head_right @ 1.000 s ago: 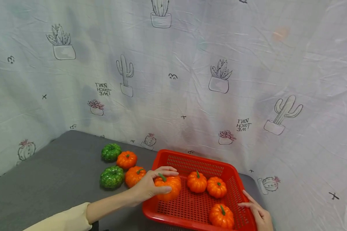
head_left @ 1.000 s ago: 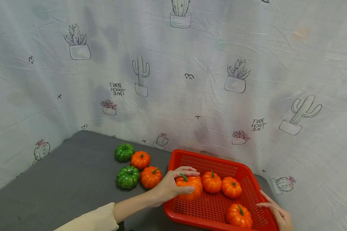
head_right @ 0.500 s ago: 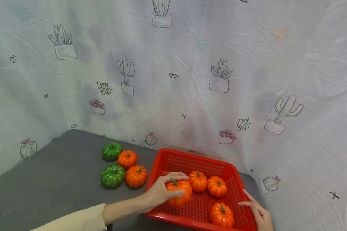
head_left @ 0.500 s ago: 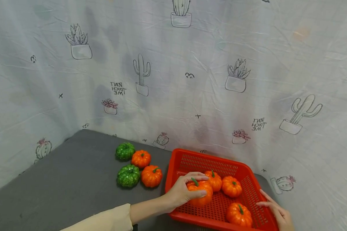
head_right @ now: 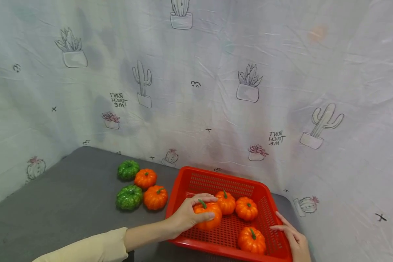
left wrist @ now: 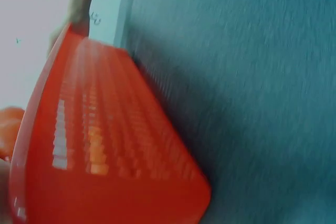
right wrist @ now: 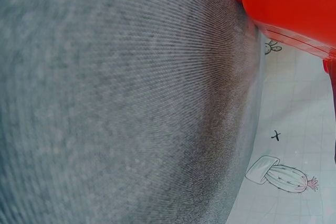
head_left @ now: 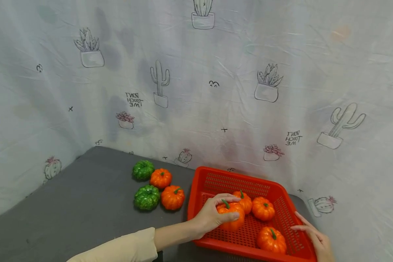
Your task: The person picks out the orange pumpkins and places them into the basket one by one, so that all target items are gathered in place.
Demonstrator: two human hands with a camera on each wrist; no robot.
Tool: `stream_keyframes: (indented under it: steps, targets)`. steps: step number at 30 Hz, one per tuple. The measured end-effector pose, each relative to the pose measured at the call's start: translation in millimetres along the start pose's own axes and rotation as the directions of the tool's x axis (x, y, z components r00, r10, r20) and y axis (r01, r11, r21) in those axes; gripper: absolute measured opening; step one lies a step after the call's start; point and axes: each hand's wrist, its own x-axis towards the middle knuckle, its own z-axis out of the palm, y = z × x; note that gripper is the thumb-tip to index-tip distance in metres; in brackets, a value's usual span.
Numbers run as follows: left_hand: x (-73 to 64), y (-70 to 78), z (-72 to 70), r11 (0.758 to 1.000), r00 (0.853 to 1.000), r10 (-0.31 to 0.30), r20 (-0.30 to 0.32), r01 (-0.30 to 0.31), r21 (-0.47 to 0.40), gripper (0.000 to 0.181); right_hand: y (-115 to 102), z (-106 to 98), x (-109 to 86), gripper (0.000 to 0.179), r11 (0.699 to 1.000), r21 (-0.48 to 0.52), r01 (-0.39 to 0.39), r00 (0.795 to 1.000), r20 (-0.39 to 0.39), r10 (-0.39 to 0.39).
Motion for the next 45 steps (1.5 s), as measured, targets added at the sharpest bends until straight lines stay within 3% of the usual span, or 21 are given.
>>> stream_keyframes:
  steps: [6,13,22,28,33,38,41,45]
  targets:
    - [3.6,-4.8,19.3,0.996,0.993,-0.059,-0.104,0.052,-0.072,0.036,3,-3,-1.5,0.039,1.0,-0.022,0.013,1.0,-0.003,-0.013]
    - [15.9,-4.5,34.4,0.995,0.988,-0.078,-0.131,0.069,-0.071,0.035,3,-5,-3.2,0.039,0.999,-0.04,0.031,1.0,-0.002,-0.031]
    - [16.7,-14.9,50.6,0.984,0.966,-0.179,-0.188,0.171,-0.056,0.039,-1,-5,-3.6,0.039,0.995,-0.08,0.06,0.998,0.004,-0.06]
    - [17.6,-13.6,49.1,0.981,0.973,-0.186,-0.14,0.176,-0.076,0.045,-2,-4,-3.3,0.039,0.995,-0.088,0.039,0.999,0.01,-0.039]
    - [20.6,-12.4,47.5,0.985,0.984,-0.17,-0.058,0.168,-0.038,0.05,-2,-4,-2.4,0.04,0.999,0.027,-0.044,0.999,0.022,0.044]
    - [25.3,-13.7,43.4,0.985,0.988,-0.153,0.011,0.152,0.088,0.052,-6,-5,-1.5,0.042,0.993,0.051,-0.109,0.993,0.04,0.107]
    - [27.1,-15.0,40.3,0.977,0.99,-0.138,0.035,0.13,0.168,0.055,-6,-4,-0.5,0.042,0.992,0.068,-0.105,0.994,0.043,0.102]
    - [28.2,-16.9,37.5,0.973,0.99,-0.128,0.06,0.114,0.201,0.057,-3,-3,0.7,0.041,0.996,0.059,-0.067,0.997,0.028,0.065]
